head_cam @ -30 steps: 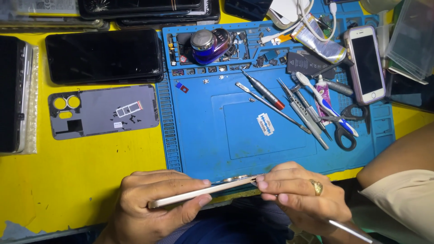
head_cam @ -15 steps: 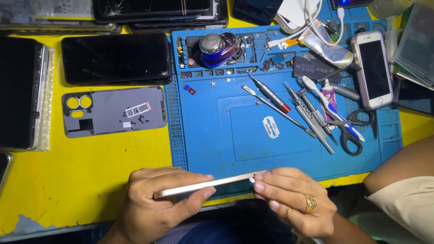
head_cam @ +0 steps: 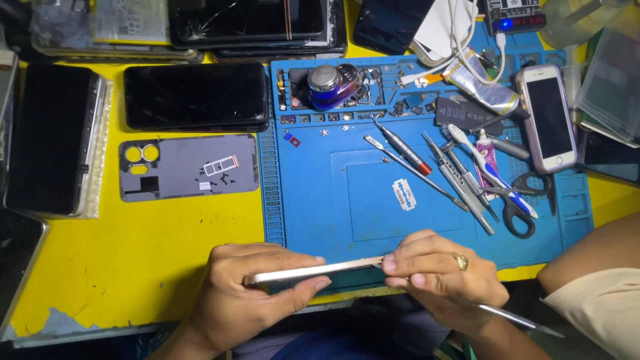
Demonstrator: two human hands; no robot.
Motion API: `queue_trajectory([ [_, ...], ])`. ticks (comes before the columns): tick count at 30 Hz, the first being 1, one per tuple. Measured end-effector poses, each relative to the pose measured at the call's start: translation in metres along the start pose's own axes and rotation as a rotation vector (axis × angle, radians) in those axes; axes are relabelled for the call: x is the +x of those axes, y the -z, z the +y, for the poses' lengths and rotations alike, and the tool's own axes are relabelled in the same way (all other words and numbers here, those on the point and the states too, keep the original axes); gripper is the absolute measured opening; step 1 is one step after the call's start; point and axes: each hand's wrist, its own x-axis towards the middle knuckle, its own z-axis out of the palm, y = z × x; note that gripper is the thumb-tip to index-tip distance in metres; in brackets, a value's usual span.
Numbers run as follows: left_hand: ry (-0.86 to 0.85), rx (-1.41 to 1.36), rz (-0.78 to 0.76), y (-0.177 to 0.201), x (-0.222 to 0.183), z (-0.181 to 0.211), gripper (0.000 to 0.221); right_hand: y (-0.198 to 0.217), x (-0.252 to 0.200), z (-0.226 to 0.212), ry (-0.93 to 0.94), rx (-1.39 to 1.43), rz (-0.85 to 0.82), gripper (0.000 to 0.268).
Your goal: The technician is carefully removing screws from the internal frame of a smartphone and then using a pry tool to detach the bottom assembly from the main chassis.
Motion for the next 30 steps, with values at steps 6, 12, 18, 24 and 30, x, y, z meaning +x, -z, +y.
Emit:
queue_trajectory([
  [6,0.120,0.004,0.050,-0.001,-0.004,-0.001,0.017,-0.002,-0.004,0.004,0.028,-0.106,0.002,0.030],
  [12,0.152,-0.016,0.043,-0.001,-0.004,-0.004,0.019,0.001,-0.010,0.013,-0.052,0.039,0.011,0.032],
  [18,0.194,-0.033,0.055,-0.002,-0.006,-0.011,0.015,-0.002,-0.011,0.019,-0.046,0.082,0.018,0.034],
  [24,0.227,-0.049,0.042,-0.001,-0.007,-0.014,0.015,-0.003,-0.009,0.024,-0.064,0.169,0.014,0.033],
  [30,0.168,-0.015,0.061,-0.003,-0.006,-0.009,0.015,-0.005,0.000,0.013,0.015,0.015,-0.033,0.030],
])
